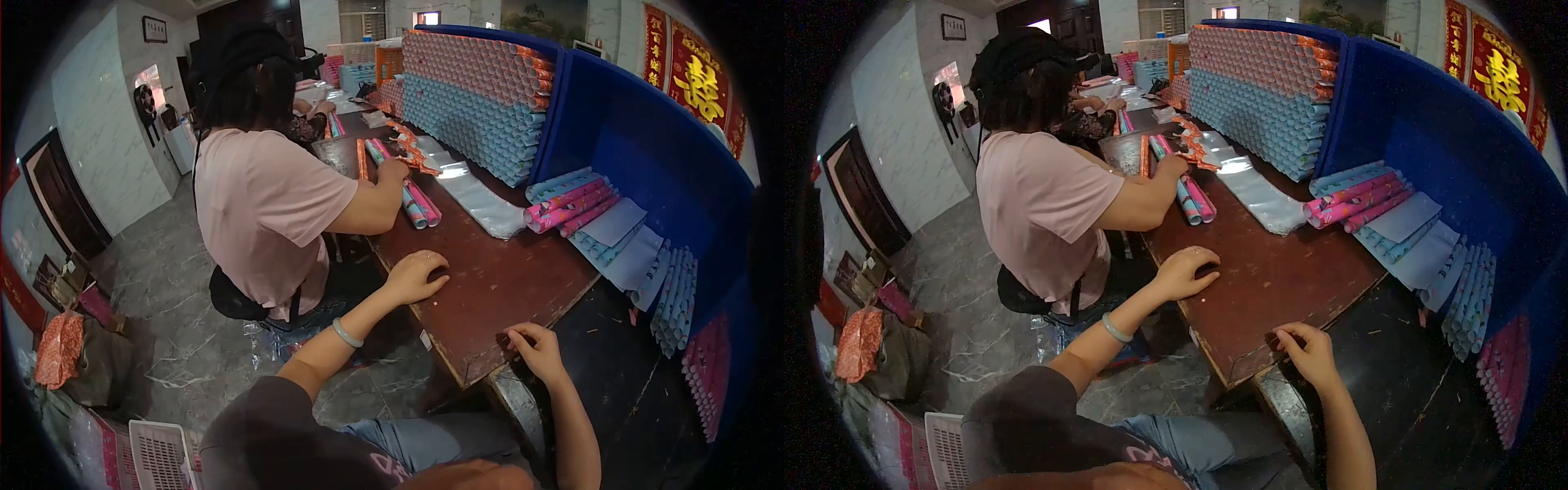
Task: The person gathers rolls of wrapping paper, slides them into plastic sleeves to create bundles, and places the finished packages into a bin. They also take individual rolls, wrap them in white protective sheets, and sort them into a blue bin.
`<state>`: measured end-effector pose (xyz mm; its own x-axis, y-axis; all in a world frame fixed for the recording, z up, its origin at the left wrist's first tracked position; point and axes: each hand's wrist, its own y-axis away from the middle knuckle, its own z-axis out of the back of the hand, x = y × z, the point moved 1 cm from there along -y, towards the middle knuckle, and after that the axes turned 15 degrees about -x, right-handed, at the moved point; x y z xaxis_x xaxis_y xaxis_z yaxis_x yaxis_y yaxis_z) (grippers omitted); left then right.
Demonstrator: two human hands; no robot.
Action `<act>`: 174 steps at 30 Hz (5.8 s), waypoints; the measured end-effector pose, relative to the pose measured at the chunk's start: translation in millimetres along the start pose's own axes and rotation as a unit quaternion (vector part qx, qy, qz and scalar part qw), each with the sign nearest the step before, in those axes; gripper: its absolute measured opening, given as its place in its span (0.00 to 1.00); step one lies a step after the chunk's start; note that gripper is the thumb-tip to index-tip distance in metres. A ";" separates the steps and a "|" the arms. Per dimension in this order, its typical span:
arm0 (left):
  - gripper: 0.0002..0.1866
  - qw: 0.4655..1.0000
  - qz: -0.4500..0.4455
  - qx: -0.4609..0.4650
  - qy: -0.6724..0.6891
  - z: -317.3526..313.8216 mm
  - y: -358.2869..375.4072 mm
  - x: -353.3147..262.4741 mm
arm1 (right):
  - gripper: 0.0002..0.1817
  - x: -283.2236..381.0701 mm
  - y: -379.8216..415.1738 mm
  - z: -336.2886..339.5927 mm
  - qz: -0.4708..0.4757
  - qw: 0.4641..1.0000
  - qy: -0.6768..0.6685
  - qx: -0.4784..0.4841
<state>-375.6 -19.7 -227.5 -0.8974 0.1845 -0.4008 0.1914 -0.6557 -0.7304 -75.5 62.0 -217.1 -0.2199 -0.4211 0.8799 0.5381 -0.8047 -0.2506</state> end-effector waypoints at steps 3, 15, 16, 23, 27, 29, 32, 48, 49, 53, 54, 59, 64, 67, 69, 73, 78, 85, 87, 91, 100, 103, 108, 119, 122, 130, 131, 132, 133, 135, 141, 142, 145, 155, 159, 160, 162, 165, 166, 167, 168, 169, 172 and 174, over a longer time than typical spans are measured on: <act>0.14 1.000 -0.001 0.005 0.002 0.0 0.7 0.7 | 0.08 5.1 0.9 -0.1 -0.001 1.000 0.004 -0.002; 0.05 0.969 0.034 -0.145 0.198 5.3 23.5 7.8 | 0.08 4.0 1.0 1.2 0.019 1.000 0.016 0.000; 0.03 0.956 0.063 -0.162 0.234 6.5 26.4 8.3 | 0.08 5.2 -0.6 1.6 0.017 1.000 0.025 0.002; 0.03 0.955 0.026 -0.207 0.210 0.8 23.7 6.4 | 0.18 7.0 -50.8 -20.6 0.094 0.994 0.021 -0.057; 0.02 0.953 0.028 -0.220 0.206 3.4 22.3 3.3 | 0.33 46.4 -116.3 -81.6 0.191 0.974 0.097 -0.071; 0.03 0.962 0.028 -0.193 0.190 4.1 21.7 5.1 | 0.39 44.4 -166.2 -117.5 0.207 0.969 0.123 -0.054; 0.04 0.967 0.018 -0.173 0.185 3.1 20.1 5.2 | 0.47 73.8 -216.9 -163.8 0.151 0.957 0.248 -0.002; 0.05 0.975 0.000 -0.168 0.148 1.8 20.7 8.8 | 0.30 53.1 -251.3 -245.9 0.142 0.865 0.472 -0.091; 0.05 0.979 0.002 -0.153 0.136 1.0 20.7 8.9 | 0.30 56.7 -247.9 -241.7 0.144 0.866 0.471 -0.085; 0.05 0.974 0.000 -0.174 0.146 2.1 17.9 5.9 | 0.32 57.4 -240.0 -229.6 0.155 0.863 0.475 -0.076; 0.04 0.974 0.001 -0.172 0.147 3.1 17.8 5.5 | 0.30 58.0 -236.0 -228.2 0.155 0.868 0.465 -0.074; 0.04 0.978 -0.004 -0.159 0.133 2.6 19.3 5.1 | 0.28 54.7 -220.2 -220.8 0.162 0.877 0.443 -0.094; 0.04 0.981 -0.002 -0.152 0.123 3.2 18.6 1.6 | 0.29 54.4 -209.6 -211.5 0.160 0.871 0.458 -0.083; 0.03 0.979 -0.015 -0.164 0.124 1.6 17.6 0.9 | 0.28 56.3 -202.4 -203.1 0.141 0.870 0.468 -0.072; 0.03 0.982 -0.005 -0.149 0.115 2.7 18.2 0.6 | 0.29 54.7 -200.5 -200.8 0.146 0.869 0.466 -0.078; 0.04 0.985 0.011 -0.132 0.108 1.3 18.4 1.5 | 0.29 54.5 -196.4 -195.5 0.149 0.871 0.462 -0.080; 0.04 0.986 0.025 -0.129 0.099 2.2 17.6 0.1 | 0.30 52.0 -189.9 -179.2 0.143 0.873 0.461 -0.066; 0.04 0.986 0.023 -0.138 0.092 -0.5 18.4 1.2 | 0.32 55.8 -173.9 -163.0 0.121 0.873 0.469 -0.048; 0.04 0.986 0.022 -0.137 0.092 0.0 17.9 0.9 | 0.31 52.5 -173.9 -163.2 0.128 0.872 0.470 -0.052; 0.04 0.988 0.023 -0.126 0.089 1.1 18.2 0.3 | 0.30 50.3 -172.0 -162.1 0.136 0.870 0.468 -0.069; 0.04 0.987 0.023 -0.128 0.092 2.5 17.1 -2.4 | 0.30 58.7 -168.6 -159.4 0.110 0.878 0.462 -0.061; 0.04 0.988 0.036 -0.112 0.098 2.5 17.2 -1.7 | 0.30 60.4 -168.9 -159.1 0.098 0.881 0.458 -0.064; 0.04 0.990 0.027 -0.107 0.091 1.9 16.8 -0.5 | 0.30 60.0 -167.2 -159.7 0.106 0.877 0.465 -0.060; 0.05 0.988 0.005 -0.116 0.103 1.4 16.6 0.1 | 0.31 71.4 -156.8 -130.9 0.120 0.862 0.490 -0.044; 0.05 0.989 0.029 -0.104 0.096 2.9 18.4 1.3 | 0.31 76.8 -141.7 -102.8 0.113 0.850 0.513 -0.032; 0.28 0.984 -0.132 -0.067 0.100 20.6 5.2 -18.5 | 0.30 57.8 -23.9 -1.8 0.138 0.857 0.494 -0.054; 0.40 0.985 -0.145 0.023 0.086 18.8 2.4 -19.4 | 0.31 58.1 -6.3 8.5 0.138 0.857 0.493 -0.059; 0.40 0.986 -0.140 0.023 0.091 13.9 0.0 -25.6 | 0.32 59.0 11.2 17.6 0.138 0.858 0.490 -0.062; 0.43 0.978 -0.181 0.055 0.091 14.1 -5.9 -42.1 | 0.33 58.1 26.3 24.6 0.150 0.853 0.495 -0.066; 0.53 0.956 -0.261 0.112 0.079 3.6 -15.1 -65.1 | 0.32 63.6 53.6 36.9 0.137 0.855 0.496 -0.061; 0.51 0.882 -0.391 0.231 0.131 -48.2 -30.4 -110.8 | 0.34 62.2 113.7 72.7 0.127 0.862 0.487 -0.058; 0.51 0.881 -0.391 0.231 0.131 -48.6 -33.4 -115.5 | 0.34 63.7 121.0 79.8 0.126 0.862 0.487 -0.058; 0.48 0.885 -0.346 0.293 0.105 -47.6 -38.0 -117.1 | 0.35 64.3 141.4 100.1 0.105 0.863 0.491 -0.063; 0.45 0.923 -0.338 0.174 0.067 -42.2 -34.5 -82.1 | 0.39 59.5 151.5 124.1 0.059 0.874 0.480 -0.040; 0.44 0.926 -0.334 0.164 0.067 -46.5 -32.9 -80.3 | 0.45 65.5 134.8 117.3 0.000 0.881 0.473 -0.005; 0.44 0.926 -0.334 0.161 0.069 -47.5 -32.4 -80.7 | 0.46 62.0 128.7 108.3 0.034 0.875 0.482 -0.014; 0.43 0.926 -0.340 0.147 0.073 -48.3 -31.7 -80.6 | 0.46 61.1 107.1 82.8 0.063 0.869 0.490 -0.015; 0.42 0.931 -0.314 0.177 0.065 -46.8 -31.4 -84.0 | 0.41 55.2 65.6 40.8 0.127 0.871 0.474 -0.027; 0.42 0.932 -0.310 0.177 0.067 -48.6 -29.5 -82.7 | 0.39 49.4 54.1 28.7 0.178 0.867 0.462 -0.052; 0.42 0.932 -0.315 0.165 0.066 -49.7 -28.8 -81.3 | 0.38 50.3 42.8 18.1 0.171 0.865 0.470 -0.037; 0.42 0.933 -0.318 0.153 0.064 -50.2 -28.2 -79.5 | 0.38 48.0 35.3 9.3 0.172 0.865 0.470 -0.033; 0.42 0.935 -0.315 0.152 0.063 -49.8 -28.7 -77.9 | 0.38 44.7 29.0 1.5 0.186 0.871 0.452 -0.050; 0.41 0.936 -0.313 0.145 0.065 -49.7 -32.3 -73.7 | 0.38 42.5 13.1 -7.7 0.203 0.877 0.431 -0.063; 0.41 0.936 -0.309 0.160 0.059 -50.1 -37.2 -70.2 | 0.37 40.2 7.5 -11.0 0.202 0.880 0.426 -0.065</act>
<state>-299.9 28.5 -199.9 -0.7440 0.6675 -0.0290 -0.4949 -0.5797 -0.6473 -89.3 34.4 -188.0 -0.5919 -0.7996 0.1015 0.6267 -0.5358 -0.5658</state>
